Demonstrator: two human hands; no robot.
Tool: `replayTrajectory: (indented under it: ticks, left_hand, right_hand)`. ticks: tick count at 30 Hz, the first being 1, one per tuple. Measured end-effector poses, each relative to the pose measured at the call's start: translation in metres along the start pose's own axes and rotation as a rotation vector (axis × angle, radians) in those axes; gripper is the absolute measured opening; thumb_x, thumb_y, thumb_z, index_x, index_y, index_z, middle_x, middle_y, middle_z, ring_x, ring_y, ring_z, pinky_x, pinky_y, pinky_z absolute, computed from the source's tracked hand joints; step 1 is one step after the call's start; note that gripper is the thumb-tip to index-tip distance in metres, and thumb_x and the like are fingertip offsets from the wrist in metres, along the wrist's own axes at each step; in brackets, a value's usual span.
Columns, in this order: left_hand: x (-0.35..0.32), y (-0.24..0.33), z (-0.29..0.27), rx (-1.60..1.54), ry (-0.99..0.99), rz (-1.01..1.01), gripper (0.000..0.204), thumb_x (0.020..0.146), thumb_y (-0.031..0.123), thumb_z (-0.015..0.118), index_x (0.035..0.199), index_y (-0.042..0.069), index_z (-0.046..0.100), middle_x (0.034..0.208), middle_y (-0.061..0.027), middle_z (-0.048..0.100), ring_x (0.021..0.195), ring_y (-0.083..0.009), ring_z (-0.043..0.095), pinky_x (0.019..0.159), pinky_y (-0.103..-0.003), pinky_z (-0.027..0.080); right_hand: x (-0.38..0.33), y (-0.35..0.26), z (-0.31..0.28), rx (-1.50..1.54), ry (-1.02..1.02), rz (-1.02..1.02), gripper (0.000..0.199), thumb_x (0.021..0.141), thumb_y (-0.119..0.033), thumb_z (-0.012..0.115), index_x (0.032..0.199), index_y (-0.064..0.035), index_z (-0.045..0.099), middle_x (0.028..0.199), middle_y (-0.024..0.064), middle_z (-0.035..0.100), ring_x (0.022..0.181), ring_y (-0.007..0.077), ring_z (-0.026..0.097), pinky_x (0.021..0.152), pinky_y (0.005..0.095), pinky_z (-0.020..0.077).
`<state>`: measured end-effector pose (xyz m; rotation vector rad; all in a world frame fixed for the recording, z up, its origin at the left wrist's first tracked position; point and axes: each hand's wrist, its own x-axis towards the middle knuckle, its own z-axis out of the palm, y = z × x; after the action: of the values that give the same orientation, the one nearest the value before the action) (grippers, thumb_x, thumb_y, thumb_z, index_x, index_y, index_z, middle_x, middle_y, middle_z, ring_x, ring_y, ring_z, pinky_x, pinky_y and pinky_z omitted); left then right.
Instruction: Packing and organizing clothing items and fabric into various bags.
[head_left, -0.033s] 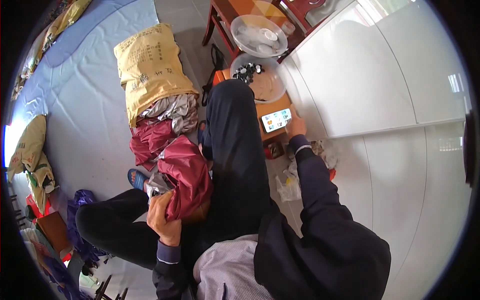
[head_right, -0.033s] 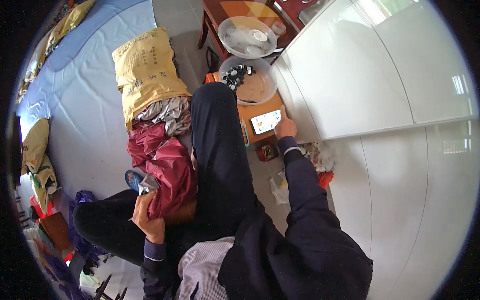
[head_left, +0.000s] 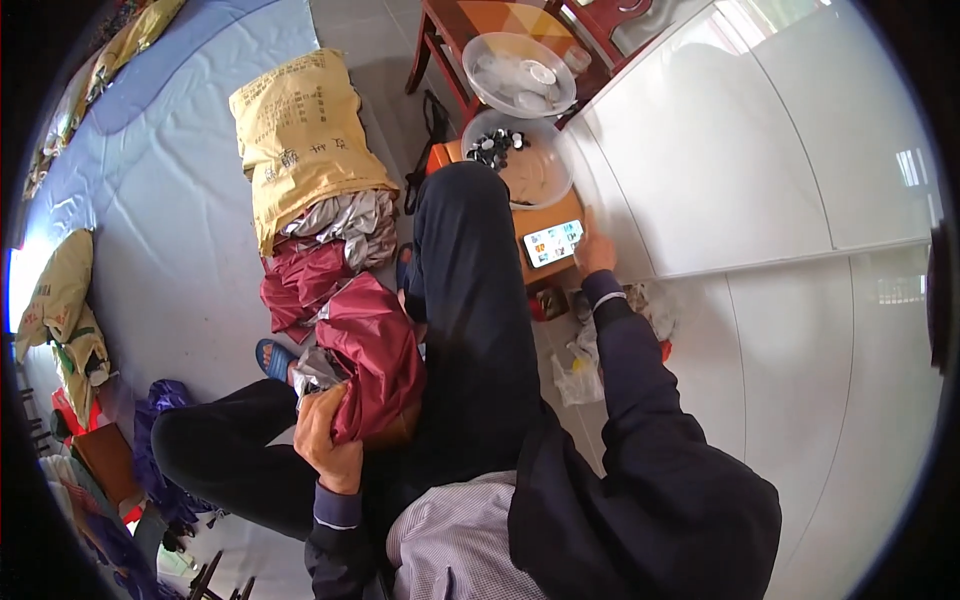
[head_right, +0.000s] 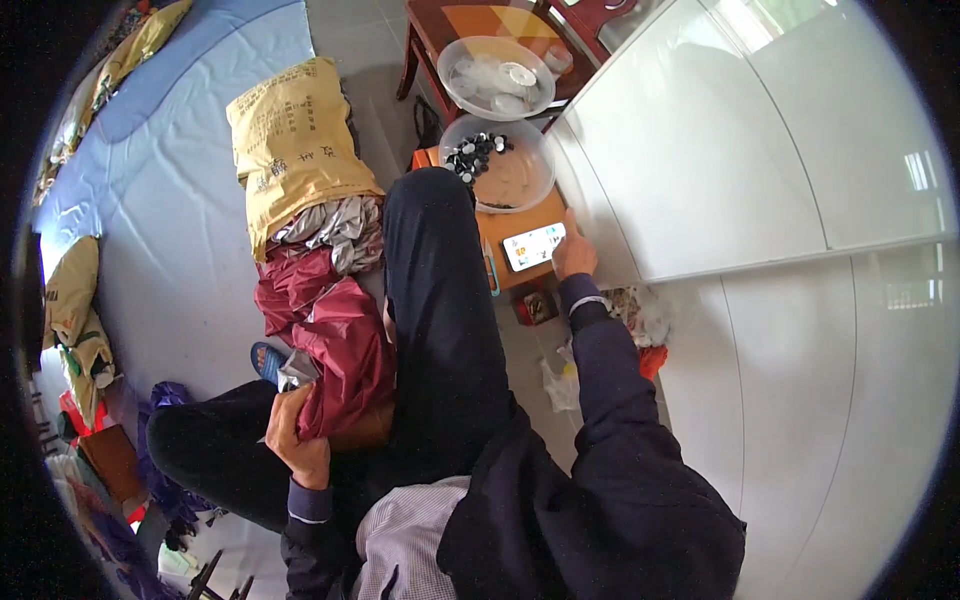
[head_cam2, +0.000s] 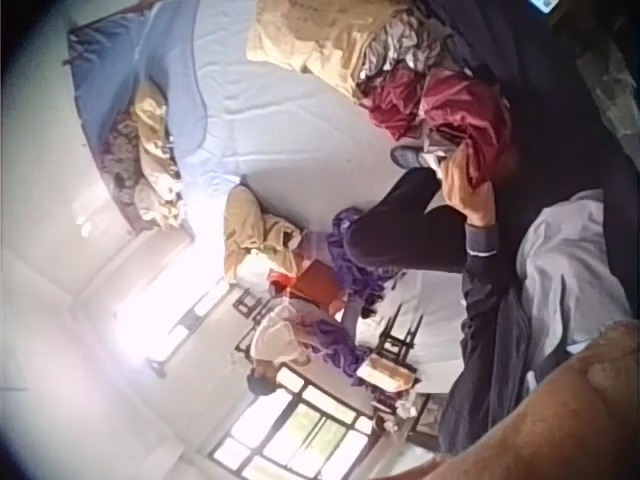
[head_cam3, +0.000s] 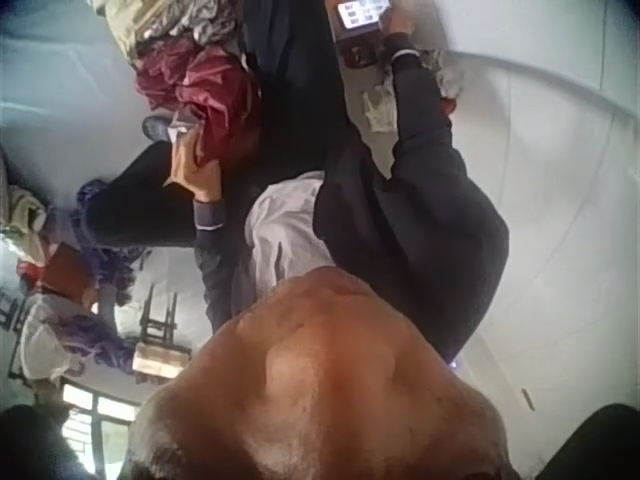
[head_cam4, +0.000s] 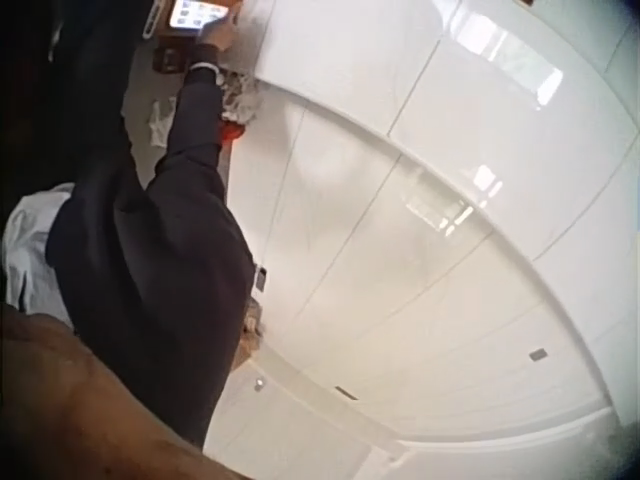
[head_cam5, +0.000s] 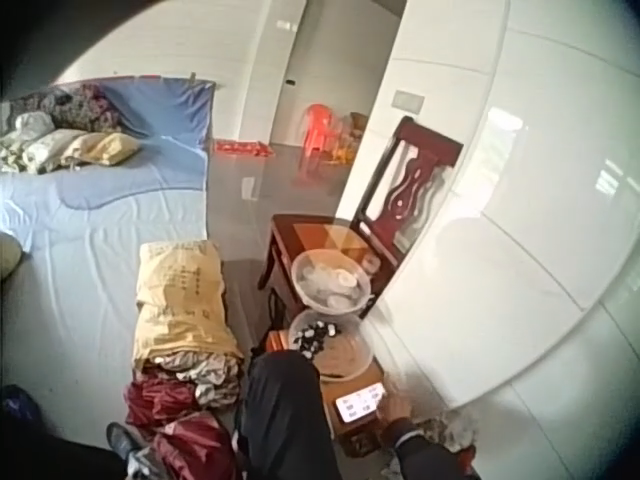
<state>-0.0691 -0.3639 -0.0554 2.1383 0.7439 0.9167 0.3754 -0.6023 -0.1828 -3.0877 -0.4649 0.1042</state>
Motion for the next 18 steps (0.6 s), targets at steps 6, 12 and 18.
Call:
replayTrajectory:
  ticks: [6, 12, 18]
  left_hand:
    - [0.005, 0.001, 0.006, -0.031, -0.026, 0.021, 0.028, 0.069, -0.01, 0.066, 0.096, -0.002, 0.071, 0.088, -0.0161, 0.071, 0.082, -0.0297, 0.07, 0.078, -0.034, 0.054]
    - [0.007, 0.004, 0.009, -0.025, -0.099, 0.008, 0.033, 0.064, -0.01, 0.065, 0.096, -0.003, 0.071, 0.089, -0.0168, 0.071, 0.083, -0.0312, 0.069, 0.079, -0.036, 0.054]
    - [0.005, 0.001, 0.007, -0.009, -0.089, -0.015, 0.032, 0.066, -0.008, 0.069, 0.097, -0.002, 0.071, 0.089, -0.0168, 0.072, 0.084, -0.0306, 0.07, 0.079, -0.036, 0.055]
  right_hand:
    - [0.06, -0.032, -0.073, 0.558, 0.604, -0.292, 0.021, 0.096, -0.02, 0.059, 0.108, -0.0092, 0.073, 0.078, 0.014, 0.071, 0.07, 0.0256, 0.071, 0.065, 0.0391, 0.0542]
    - [0.15, -0.129, -0.129, 0.64, 0.672, -0.716, 0.015, 0.089, -0.013, 0.064, 0.098, -0.0058, 0.073, 0.079, 0.0142, 0.071, 0.069, 0.0244, 0.069, 0.069, 0.0356, 0.0531]
    - [0.213, -0.18, -0.111, 0.394, 0.192, -0.741, 0.022, 0.084, -0.02, 0.069, 0.103, -0.0115, 0.075, 0.086, 0.0171, 0.072, 0.083, 0.0334, 0.069, 0.077, 0.0426, 0.0533]
